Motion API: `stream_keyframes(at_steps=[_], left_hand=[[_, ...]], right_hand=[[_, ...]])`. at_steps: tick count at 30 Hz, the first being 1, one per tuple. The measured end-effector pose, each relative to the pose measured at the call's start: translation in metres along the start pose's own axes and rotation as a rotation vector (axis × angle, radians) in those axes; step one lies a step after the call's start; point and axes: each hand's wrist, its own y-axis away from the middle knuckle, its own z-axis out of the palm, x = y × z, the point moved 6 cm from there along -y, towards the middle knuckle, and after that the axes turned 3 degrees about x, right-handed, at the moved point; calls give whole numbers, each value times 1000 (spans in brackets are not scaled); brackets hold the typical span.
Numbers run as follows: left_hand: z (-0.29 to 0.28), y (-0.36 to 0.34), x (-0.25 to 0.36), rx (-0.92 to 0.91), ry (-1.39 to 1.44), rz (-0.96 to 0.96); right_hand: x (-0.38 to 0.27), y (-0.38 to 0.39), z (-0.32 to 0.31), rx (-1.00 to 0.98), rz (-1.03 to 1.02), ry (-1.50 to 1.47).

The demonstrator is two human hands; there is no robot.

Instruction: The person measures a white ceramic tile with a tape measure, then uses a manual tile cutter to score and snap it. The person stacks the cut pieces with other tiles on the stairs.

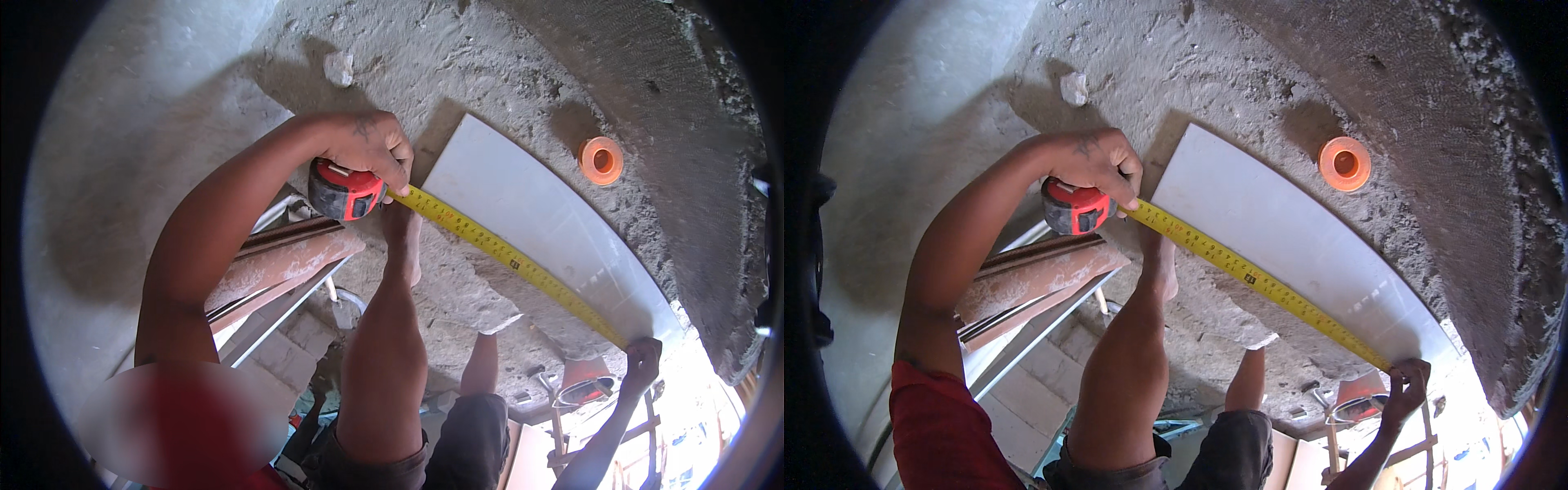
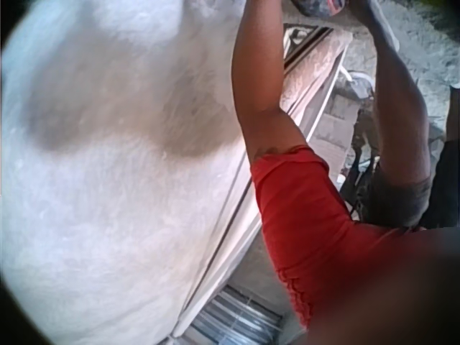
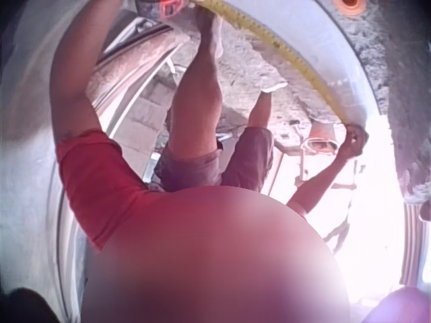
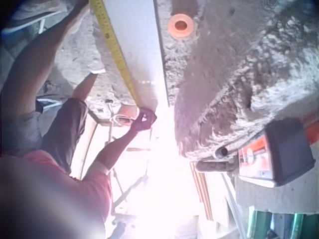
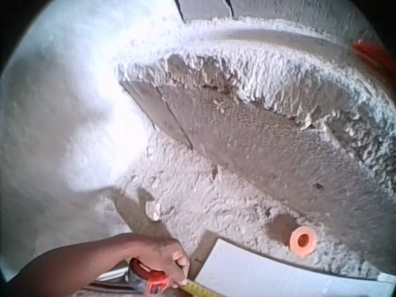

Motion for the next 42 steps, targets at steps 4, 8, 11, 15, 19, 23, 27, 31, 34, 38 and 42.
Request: stream_keyframes(at_steps=[4, 8, 11, 15, 19, 23, 27, 31, 34, 38, 42], left_hand=[[1, -1, -3, -18, 65, -11], [0, 0, -1, 1, -1, -6], [-1, 1, 3, -1, -1, 13], [-1, 2, 3, -3, 18, -6], [-1, 2, 2, -4, 45, -18], [-1, 0, 1, -13, 68, 5], [1, -1, -2, -19, 114, -2], [0, -1, -3, 2, 101, 4], [-1, -1, -3, 13, 85, 17], [-1, -1, -3, 47, 31, -9], [-2, 2, -2, 96, -7, -79]], right_hand=[[-5, 3, 0, -2, -37, 21], [-3, 3, 0, -34, -33, 41], [0, 4, -3, -14, -82, 64], [14, 8, -8, 23, -15, 61], [21, 14, -12, 2, 10, 102], [23, 15, -13, 7, -1, 114], [27, 17, -14, 11, 10, 99], [32, 21, -18, 20, 21, 120], [35, 22, -20, 32, 27, 120], [37, 22, -18, 50, 5, 90], [38, 23, -16, 93, -101, -34]])
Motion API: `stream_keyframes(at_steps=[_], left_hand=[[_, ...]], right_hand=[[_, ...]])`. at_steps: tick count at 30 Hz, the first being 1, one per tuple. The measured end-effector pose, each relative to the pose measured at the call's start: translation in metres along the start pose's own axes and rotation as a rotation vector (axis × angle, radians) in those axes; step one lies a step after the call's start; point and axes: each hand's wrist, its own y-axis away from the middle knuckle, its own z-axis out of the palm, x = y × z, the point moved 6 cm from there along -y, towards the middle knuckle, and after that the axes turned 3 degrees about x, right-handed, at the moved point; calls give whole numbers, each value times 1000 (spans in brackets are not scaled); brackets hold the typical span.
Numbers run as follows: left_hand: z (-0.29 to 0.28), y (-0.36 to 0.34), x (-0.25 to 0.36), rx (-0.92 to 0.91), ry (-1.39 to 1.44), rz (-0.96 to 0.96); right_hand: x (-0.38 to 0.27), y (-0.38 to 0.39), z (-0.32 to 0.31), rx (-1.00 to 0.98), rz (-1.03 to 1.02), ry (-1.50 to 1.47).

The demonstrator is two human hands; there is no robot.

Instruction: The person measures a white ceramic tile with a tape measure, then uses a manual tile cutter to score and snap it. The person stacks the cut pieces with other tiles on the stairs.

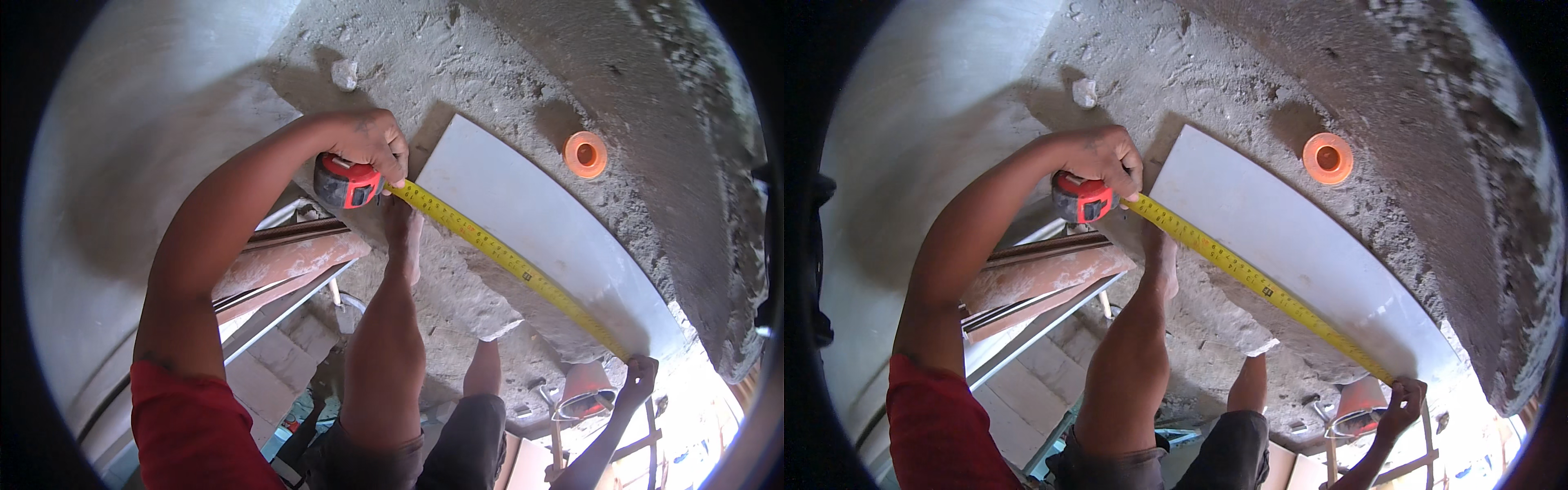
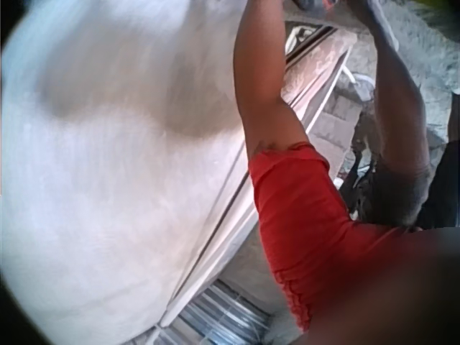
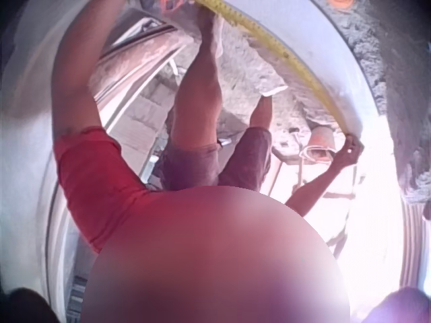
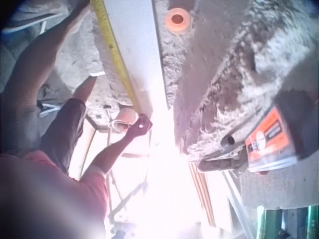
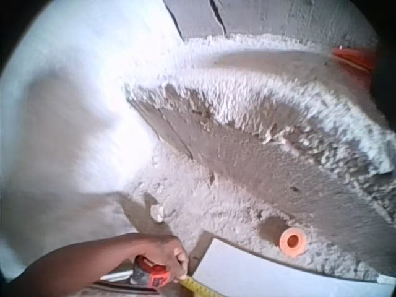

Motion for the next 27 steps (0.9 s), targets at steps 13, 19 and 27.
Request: stream_keyframes(at_steps=[13, 19, 27], left_hand=[[0, -8, -3, 74, 44, 8], [4, -4, -4, 16, 17, 28], [3, -8, -6, -35, -7, 35]], right_hand=[[1, 1, 0, 104, 146, -30], [14, 4, 6, 226, 208, -59], [71, 18, -36, 545, 471, 294]])
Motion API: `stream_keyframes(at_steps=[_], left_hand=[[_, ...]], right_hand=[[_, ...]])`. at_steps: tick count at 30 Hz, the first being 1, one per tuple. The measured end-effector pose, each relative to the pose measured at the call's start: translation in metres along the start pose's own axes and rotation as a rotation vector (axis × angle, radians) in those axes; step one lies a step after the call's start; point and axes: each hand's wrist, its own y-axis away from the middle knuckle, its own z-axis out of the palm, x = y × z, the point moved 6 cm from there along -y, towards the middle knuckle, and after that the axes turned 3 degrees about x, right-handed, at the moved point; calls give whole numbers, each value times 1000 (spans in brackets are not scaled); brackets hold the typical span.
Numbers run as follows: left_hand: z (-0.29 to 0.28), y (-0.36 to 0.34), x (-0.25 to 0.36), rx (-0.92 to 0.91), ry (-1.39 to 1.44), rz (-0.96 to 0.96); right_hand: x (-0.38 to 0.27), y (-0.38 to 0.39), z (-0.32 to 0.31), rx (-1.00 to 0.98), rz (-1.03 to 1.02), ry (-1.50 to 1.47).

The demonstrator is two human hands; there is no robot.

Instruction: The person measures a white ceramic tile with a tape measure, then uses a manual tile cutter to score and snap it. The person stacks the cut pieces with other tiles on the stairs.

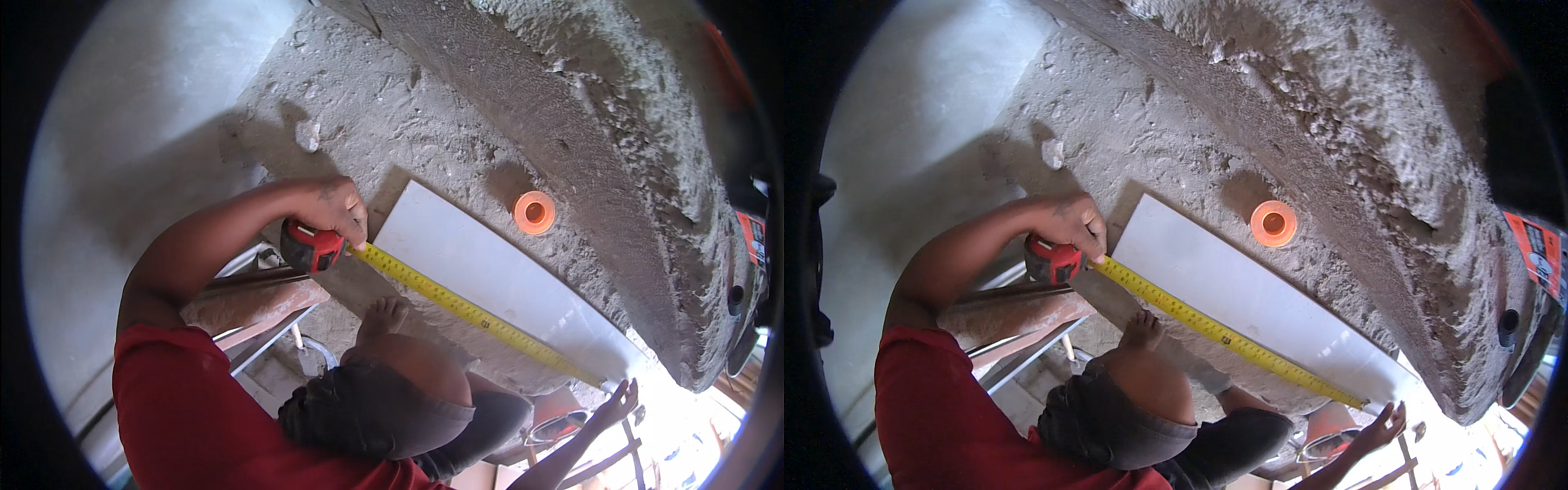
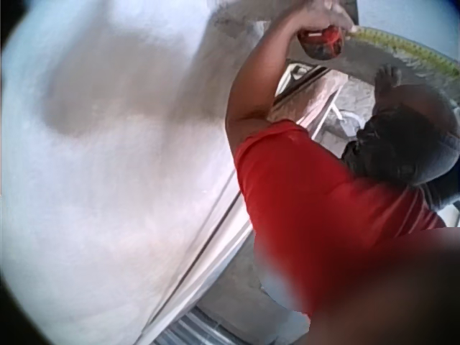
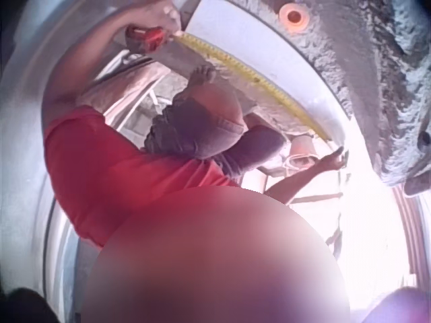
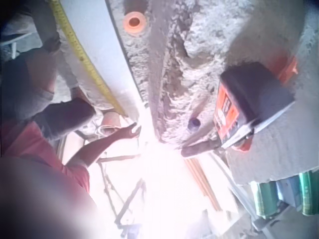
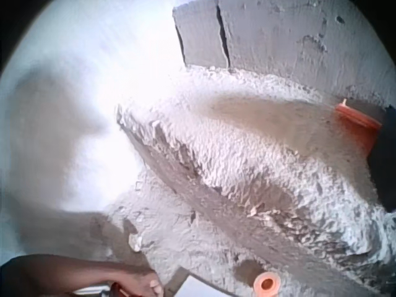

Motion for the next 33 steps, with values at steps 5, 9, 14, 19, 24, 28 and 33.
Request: stream_keyframes(at_steps=[5, 9, 14, 19, 24, 28, 33], left_hand=[[-2, 2, 2, 4, 79, 58], [-7, 5, 8, 42, 91, 40], [-8, 2, 8, 29, 63, 48], [-7, 3, 7, 31, 107, 33], [-9, 6, 13, 72, 19, 68], [-6, 5, 7, 81, 82, 52], [-3, 3, 4, 86, 139, 61]], right_hand=[[55, -20, 38, -254, 329, -387], [53, -27, 38, -380, 344, -296], [14, -29, 18, -513, 480, -116], [-13, -33, 9, -636, 432, 80], [-2, -39, 12, -582, 384, 107], [2, -42, 20, -526, 276, 14], [5, -42, 18, -468, 238, 99]])
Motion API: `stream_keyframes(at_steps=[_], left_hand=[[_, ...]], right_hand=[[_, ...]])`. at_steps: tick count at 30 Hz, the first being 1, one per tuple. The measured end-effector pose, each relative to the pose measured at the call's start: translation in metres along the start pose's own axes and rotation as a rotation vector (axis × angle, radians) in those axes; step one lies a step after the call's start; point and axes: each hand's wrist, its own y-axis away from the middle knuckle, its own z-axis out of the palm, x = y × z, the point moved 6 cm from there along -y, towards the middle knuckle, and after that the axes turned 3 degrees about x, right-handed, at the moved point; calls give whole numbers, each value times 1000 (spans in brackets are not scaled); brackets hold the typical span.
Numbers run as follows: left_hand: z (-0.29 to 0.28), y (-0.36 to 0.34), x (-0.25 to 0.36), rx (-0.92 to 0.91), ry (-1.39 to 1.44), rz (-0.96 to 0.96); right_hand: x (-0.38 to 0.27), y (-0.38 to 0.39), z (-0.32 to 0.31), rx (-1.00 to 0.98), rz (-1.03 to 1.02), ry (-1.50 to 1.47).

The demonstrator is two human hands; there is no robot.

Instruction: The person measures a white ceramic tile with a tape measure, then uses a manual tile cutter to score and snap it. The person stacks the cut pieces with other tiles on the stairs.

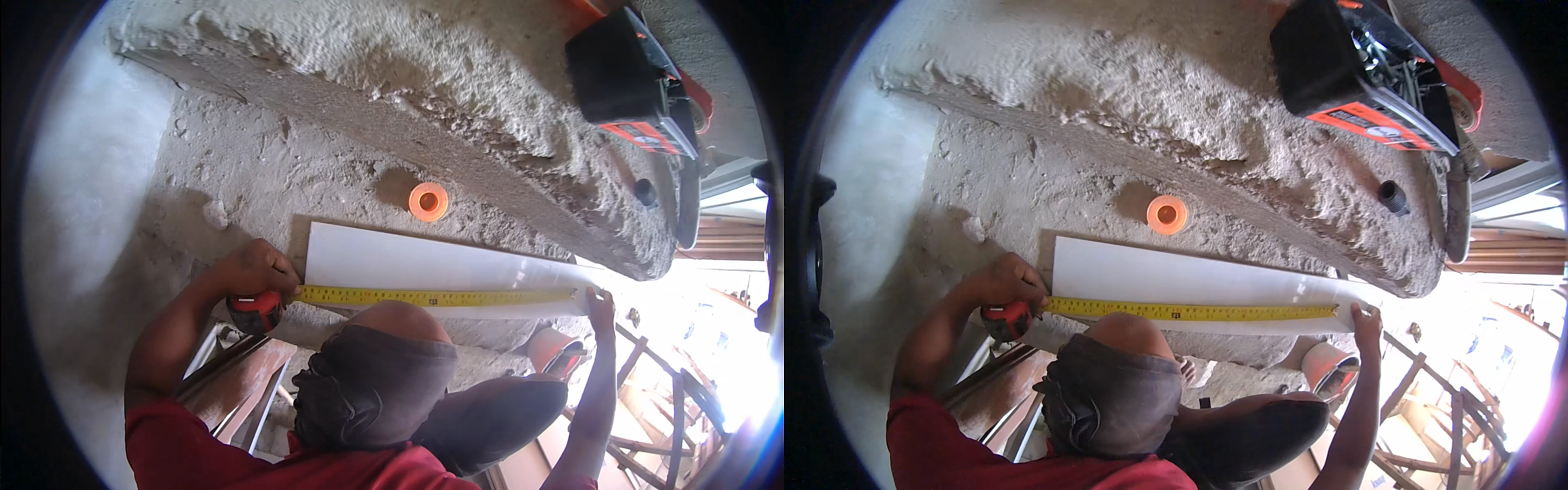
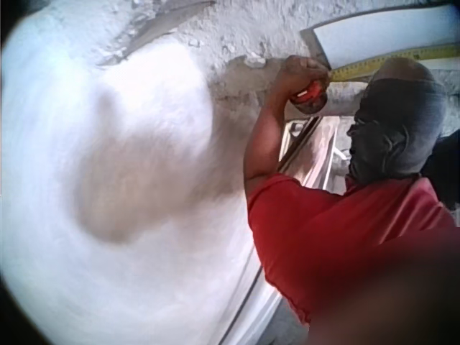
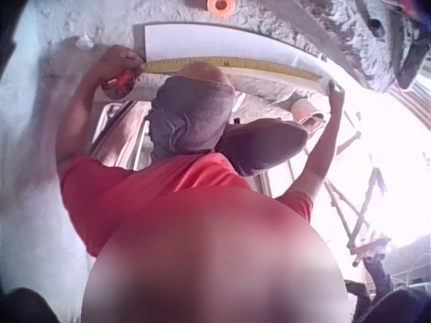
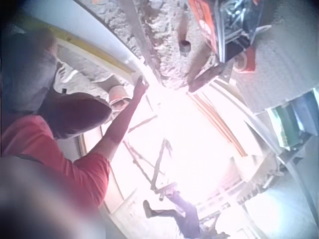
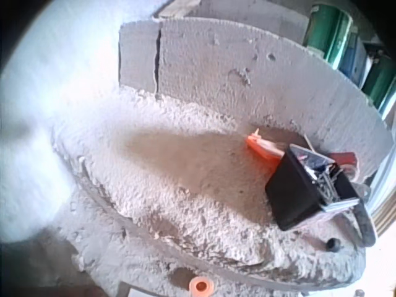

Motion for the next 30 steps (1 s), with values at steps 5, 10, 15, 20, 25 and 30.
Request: stream_keyframes(at_steps=[5, 10, 15, 20, 25, 30], left_hand=[[-3, 5, 7, 67, -169, 103], [3, 5, 4, 83, -81, 58], [1, 6, 5, 106, -126, 74], [-6, 3, 8, 168, -186, 111], [-7, 8, 6, 167, -190, 84], [-2, 14, 8, 75, -89, 63]], right_hand=[[5, -11, 2, 96, -58, 112], [10, -9, 9, 105, -88, -61], [7, -4, 8, 135, -73, -122], [16, -7, 10, 143, -33, -97], [-1, 9, 6, 298, -95, -133], [-97, 74, 3, 361, -610, -58]])
